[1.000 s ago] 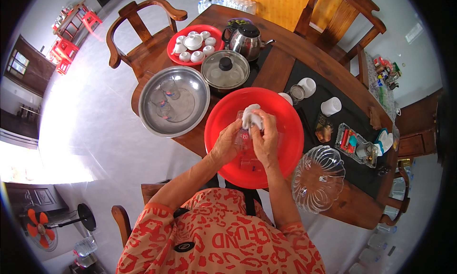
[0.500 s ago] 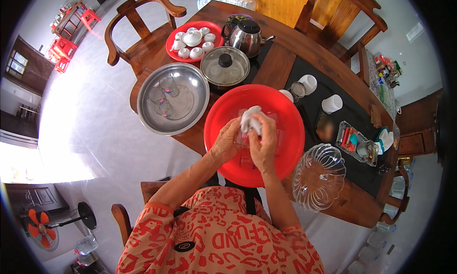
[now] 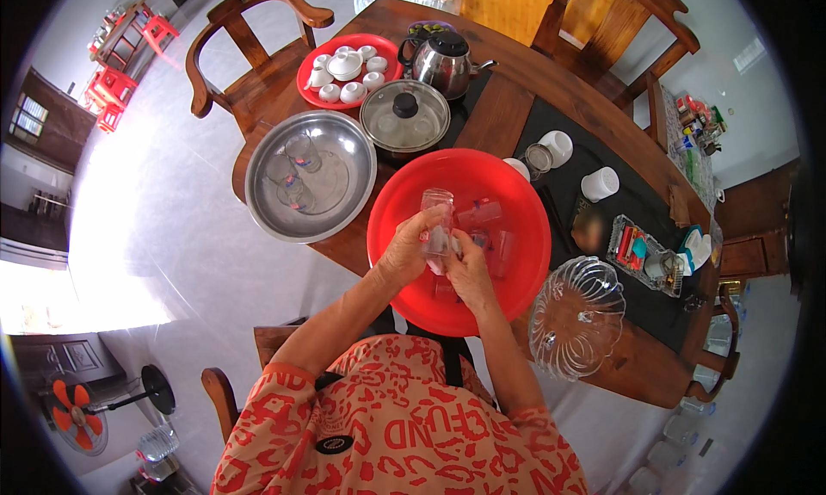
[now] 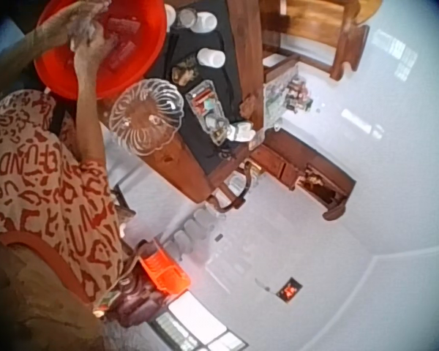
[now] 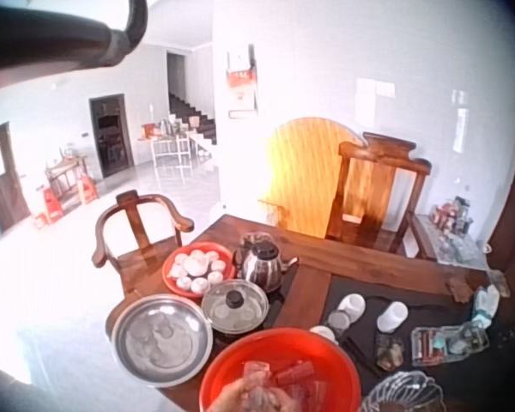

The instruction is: The person dries small clear glasses and a glass bowl using a white cloth. They pick up each glass from a red plastic basin, wipe it thoroughly, and place it into a metal tray. The person also wipes the glass bowl and places it on the table.

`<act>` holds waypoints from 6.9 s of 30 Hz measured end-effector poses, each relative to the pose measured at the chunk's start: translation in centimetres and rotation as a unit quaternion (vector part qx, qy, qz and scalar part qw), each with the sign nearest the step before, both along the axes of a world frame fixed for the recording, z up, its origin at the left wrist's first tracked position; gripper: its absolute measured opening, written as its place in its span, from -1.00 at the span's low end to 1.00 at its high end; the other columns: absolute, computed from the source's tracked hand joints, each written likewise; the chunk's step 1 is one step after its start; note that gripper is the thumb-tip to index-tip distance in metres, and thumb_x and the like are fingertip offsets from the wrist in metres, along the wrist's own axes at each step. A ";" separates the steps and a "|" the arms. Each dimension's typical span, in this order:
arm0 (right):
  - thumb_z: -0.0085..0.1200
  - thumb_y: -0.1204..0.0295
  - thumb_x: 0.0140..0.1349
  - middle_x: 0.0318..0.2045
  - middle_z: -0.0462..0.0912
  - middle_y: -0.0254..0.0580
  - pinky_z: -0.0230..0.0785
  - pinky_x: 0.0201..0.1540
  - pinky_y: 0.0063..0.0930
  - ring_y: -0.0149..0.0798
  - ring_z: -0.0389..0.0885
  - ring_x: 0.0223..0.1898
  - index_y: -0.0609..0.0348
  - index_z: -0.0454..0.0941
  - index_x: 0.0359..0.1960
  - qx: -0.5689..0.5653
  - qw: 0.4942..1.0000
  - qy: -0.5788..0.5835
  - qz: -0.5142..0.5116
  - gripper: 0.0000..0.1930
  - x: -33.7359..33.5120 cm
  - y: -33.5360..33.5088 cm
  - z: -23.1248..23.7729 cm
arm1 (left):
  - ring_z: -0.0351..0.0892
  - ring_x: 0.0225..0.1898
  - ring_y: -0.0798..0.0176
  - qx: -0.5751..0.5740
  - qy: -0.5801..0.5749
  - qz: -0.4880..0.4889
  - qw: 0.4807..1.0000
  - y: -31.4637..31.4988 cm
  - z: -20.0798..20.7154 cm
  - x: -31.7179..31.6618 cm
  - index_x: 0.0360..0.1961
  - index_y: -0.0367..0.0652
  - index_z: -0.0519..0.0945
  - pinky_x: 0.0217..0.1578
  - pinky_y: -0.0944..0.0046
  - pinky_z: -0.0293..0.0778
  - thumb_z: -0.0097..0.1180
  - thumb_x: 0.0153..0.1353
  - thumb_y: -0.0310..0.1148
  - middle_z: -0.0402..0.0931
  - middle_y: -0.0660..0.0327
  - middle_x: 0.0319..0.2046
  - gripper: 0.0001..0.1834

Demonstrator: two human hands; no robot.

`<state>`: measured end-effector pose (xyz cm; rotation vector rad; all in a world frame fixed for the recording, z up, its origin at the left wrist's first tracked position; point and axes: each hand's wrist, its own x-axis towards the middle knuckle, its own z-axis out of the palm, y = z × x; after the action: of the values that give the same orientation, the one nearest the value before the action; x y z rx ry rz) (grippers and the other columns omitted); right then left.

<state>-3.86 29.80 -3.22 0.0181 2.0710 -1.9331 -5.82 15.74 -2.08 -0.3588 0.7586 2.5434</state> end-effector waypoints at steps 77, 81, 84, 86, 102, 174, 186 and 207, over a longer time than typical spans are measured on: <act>-0.02 0.71 0.10 -0.22 0.50 -0.28 0.45 -0.26 -0.57 -0.43 0.51 -0.25 0.22 0.40 -0.11 -0.286 0.952 0.008 -0.108 -0.70 0.2 1.5 3.4 | 0.48 -0.03 0.31 -0.012 0.045 0.039 0.998 -0.7 -0.1 -0.2 -0.12 0.01 0.38 -0.21 0.23 0.55 0.06 0.29 -0.25 0.48 0.25 -0.05 -0.80; 0.03 0.70 0.11 -0.25 0.45 -0.31 0.44 -0.27 -0.59 -0.47 0.45 -0.30 0.20 0.32 -0.10 -0.197 0.956 0.118 -0.184 -0.68 0.1 0.8 3.4 | 0.48 -0.02 0.32 0.000 0.109 0.014 0.994 -0.4 1.6 -0.2 -0.13 -0.01 0.37 -0.23 0.26 0.56 0.06 0.29 -0.26 0.47 0.21 -0.04 -0.80; 0.05 0.69 0.12 -0.29 0.43 -0.30 0.43 -0.30 -0.62 -0.49 0.42 -0.32 0.21 0.35 -0.14 -0.122 0.955 0.177 -0.206 -0.72 -0.1 0.3 3.4 | 0.48 -0.01 0.31 0.001 0.101 0.020 0.995 -0.4 1.7 -0.1 -0.11 -0.03 0.36 -0.25 0.27 0.56 0.06 0.30 -0.27 0.47 0.20 -0.02 -0.78; 0.06 0.67 0.13 -0.31 0.45 -0.29 0.46 -0.36 -0.63 -0.48 0.46 -0.35 0.23 0.39 -0.16 -0.063 0.959 0.188 -0.201 -0.76 -0.4 0.5 3.2 | 0.48 0.01 0.24 0.005 0.087 0.035 0.996 -0.4 1.6 -0.1 0.04 -0.05 0.25 -0.19 0.16 0.53 0.12 0.26 -0.32 0.44 0.15 0.01 -0.60; 0.02 0.61 0.20 -0.25 0.58 -0.16 0.63 -0.36 -0.44 -0.33 0.62 -0.31 0.29 0.45 -0.11 -0.304 0.930 -0.029 -0.202 -0.79 -0.3 1.0 2.4 | 0.50 -0.01 0.20 -0.023 0.097 0.034 0.994 -1.2 0.9 0.3 -0.05 -0.12 0.34 -0.15 0.06 0.52 0.09 0.26 -0.37 0.48 0.09 -0.03 -0.72; -0.12 0.41 0.35 -0.27 0.59 -0.30 0.38 -0.53 -0.59 -0.43 0.54 -0.44 0.11 0.45 -0.04 -0.505 0.824 -0.156 -0.205 -0.79 -3.1 1.6 2.0 | 0.48 -0.04 0.27 -0.282 0.249 -0.004 0.927 -0.8 2.0 0.7 0.11 -0.20 0.32 -0.08 0.23 0.51 0.33 0.06 -0.43 0.42 0.17 -0.05 -0.40; -0.11 0.51 0.34 -0.27 0.49 -0.31 0.34 -0.36 -0.63 -0.51 0.45 -0.38 0.19 0.38 -0.13 -0.314 0.921 -0.002 -0.228 -0.89 -1.8 -0.3 4.7 | 0.36 0.05 0.35 -0.329 0.329 -0.039 0.884 -0.1 1.7 0.9 0.19 -0.08 0.23 -0.12 0.33 0.47 0.27 0.10 -0.45 0.28 0.22 0.08 -0.35; 0.03 0.63 0.00 0.02 0.42 -0.02 0.24 0.16 -0.30 -0.11 0.39 0.09 0.30 0.32 0.13 0.173 0.958 0.223 0.058 -0.45 0.3 -0.4 3.6 | 0.30 0.07 0.36 -0.299 0.274 0.091 0.909 -3.0 0.4 1.1 0.19 -0.11 0.26 0.09 0.27 0.36 0.34 0.00 -0.51 0.28 0.34 0.07 -0.27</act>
<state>-3.52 29.36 0.41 -0.4944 2.6080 -1.5886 -4.72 12.75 -1.68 0.1273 1.8058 2.5431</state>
